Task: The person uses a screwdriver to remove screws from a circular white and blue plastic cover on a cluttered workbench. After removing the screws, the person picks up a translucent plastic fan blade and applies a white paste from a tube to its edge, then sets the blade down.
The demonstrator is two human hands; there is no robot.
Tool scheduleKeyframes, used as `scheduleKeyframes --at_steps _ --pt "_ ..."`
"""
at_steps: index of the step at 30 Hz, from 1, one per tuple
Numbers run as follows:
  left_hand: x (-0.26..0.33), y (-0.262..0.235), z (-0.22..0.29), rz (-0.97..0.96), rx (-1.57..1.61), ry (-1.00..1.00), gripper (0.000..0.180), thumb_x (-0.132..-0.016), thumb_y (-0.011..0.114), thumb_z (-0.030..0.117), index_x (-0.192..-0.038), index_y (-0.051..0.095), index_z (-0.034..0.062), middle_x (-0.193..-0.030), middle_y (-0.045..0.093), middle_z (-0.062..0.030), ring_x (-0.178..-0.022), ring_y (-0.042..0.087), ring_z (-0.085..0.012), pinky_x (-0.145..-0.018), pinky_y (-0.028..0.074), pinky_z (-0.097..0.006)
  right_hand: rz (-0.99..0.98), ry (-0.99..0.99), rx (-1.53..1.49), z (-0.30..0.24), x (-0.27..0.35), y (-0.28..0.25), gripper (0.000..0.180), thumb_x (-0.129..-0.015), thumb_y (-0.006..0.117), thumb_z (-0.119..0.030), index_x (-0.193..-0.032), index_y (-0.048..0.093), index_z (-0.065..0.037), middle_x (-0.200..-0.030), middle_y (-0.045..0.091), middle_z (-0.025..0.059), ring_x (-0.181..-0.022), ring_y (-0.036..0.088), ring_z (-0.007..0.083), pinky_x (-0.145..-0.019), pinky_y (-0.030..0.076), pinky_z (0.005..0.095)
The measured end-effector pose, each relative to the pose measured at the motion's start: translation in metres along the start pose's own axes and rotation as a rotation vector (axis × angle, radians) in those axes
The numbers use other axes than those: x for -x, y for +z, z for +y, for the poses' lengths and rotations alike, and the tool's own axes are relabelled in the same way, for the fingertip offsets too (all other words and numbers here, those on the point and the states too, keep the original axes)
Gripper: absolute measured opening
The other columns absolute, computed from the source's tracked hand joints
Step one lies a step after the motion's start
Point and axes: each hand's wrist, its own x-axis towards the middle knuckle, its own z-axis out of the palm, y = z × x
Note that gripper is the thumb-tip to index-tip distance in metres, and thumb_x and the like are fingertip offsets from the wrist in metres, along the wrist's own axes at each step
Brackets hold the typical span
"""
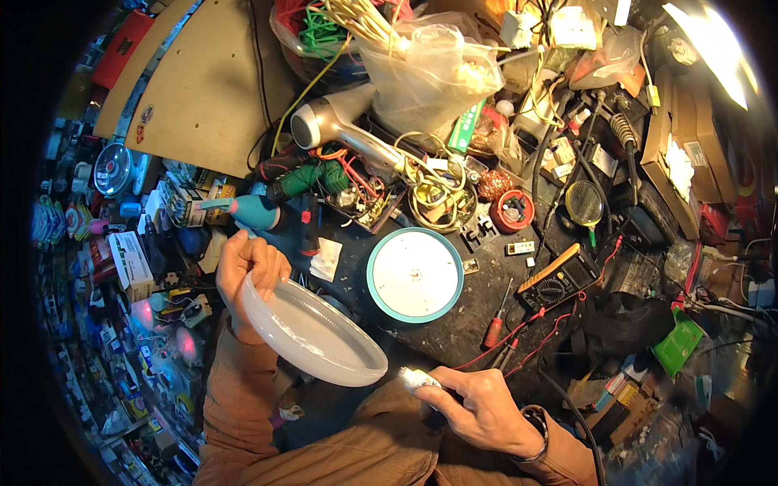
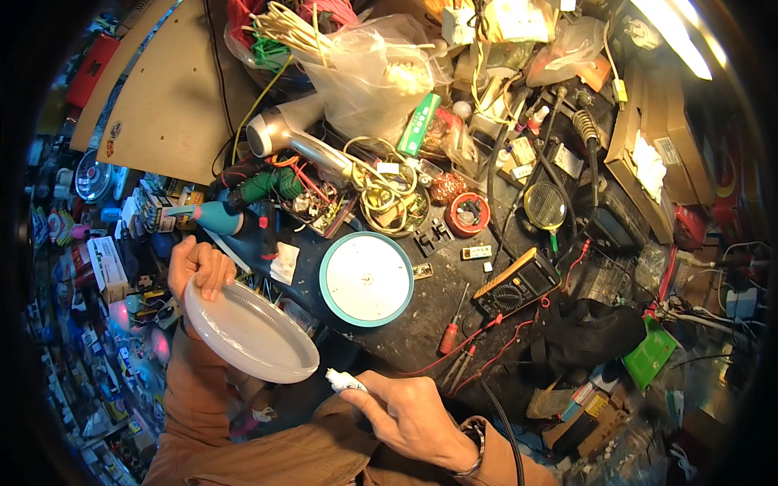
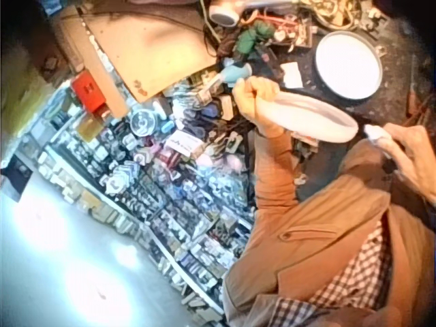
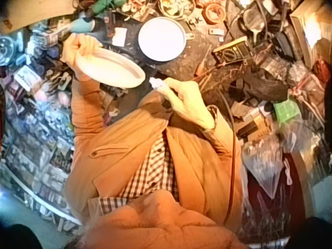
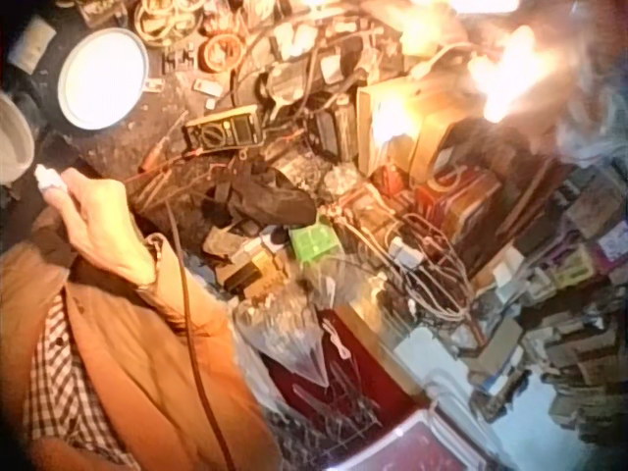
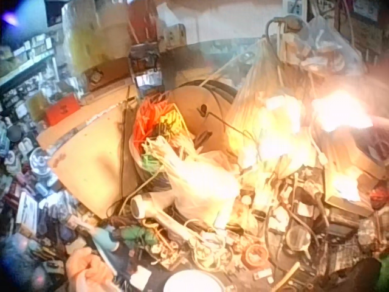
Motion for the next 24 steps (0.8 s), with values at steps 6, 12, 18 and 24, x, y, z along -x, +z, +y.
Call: scheduleKeyframes --at_steps 6,12,18,24 --pt "-0.002 0.002 0.005 -0.024 0.067 -0.028 0.064 -0.122 0.026 0.038 -0.061 0.036 0.0211 -0.047 0.037 0.0038 -0.044 0.032 -0.012 -0.067 0.046 -0.031 0.081 -0.123 0.124 0.002 -0.008 0.005 0.02 -0.11 0.076 -0.025 -0.109 0.082 -0.006 -0.068 0.072 0.0095 -0.055 0.07 0.0299 -0.055 0.053 0.0406" --pt "-0.004 0.005 0.008 -0.024 0.047 -0.028 0.064 -0.122 0.026 0.038 -0.061 0.036 0.0213 -0.047 0.037 0.004 -0.044 0.031 -0.0119 -0.067 0.045 -0.031 0.11 -0.165 0.136 0.002 -0.009 0.006 0.019 -0.109 0.077 -0.025 -0.107 0.082 -0.007 -0.067 0.072 0.01 -0.055 0.07 0.0302 -0.054 0.053 0.041" --pt "-0.004 0.008 0.007 -0.003 0.057 -0.038 0.065 -0.122 0.026 0.039 -0.061 0.036 0.0211 -0.047 0.036 0.0039 -0.044 0.031 -0.0118 -0.068 0.045 -0.031 0.109 -0.184 0.16 0.002 -0.012 0.002 0.018 -0.108 0.077 -0.025 -0.109 0.083 -0.007 -0.068 0.072 0.0109 -0.055 0.07 0.0309 -0.053 0.053 0.0414" --pt "-0.008 0.006 0.005 -0.025 0.066 -0.04 0.065 -0.122 0.025 0.04 -0.061 0.037 0.021 -0.047 0.036 0.0039 -0.043 0.03 -0.0116 -0.067 0.046 -0.031 0.107 -0.196 0.209 0.002 -0.015 0.0 0.018 -0.108 0.077 -0.025 -0.109 0.083 -0.008 -0.066 0.07 0.0117 -0.054 0.068 0.0338 -0.052 0.052 0.0423"
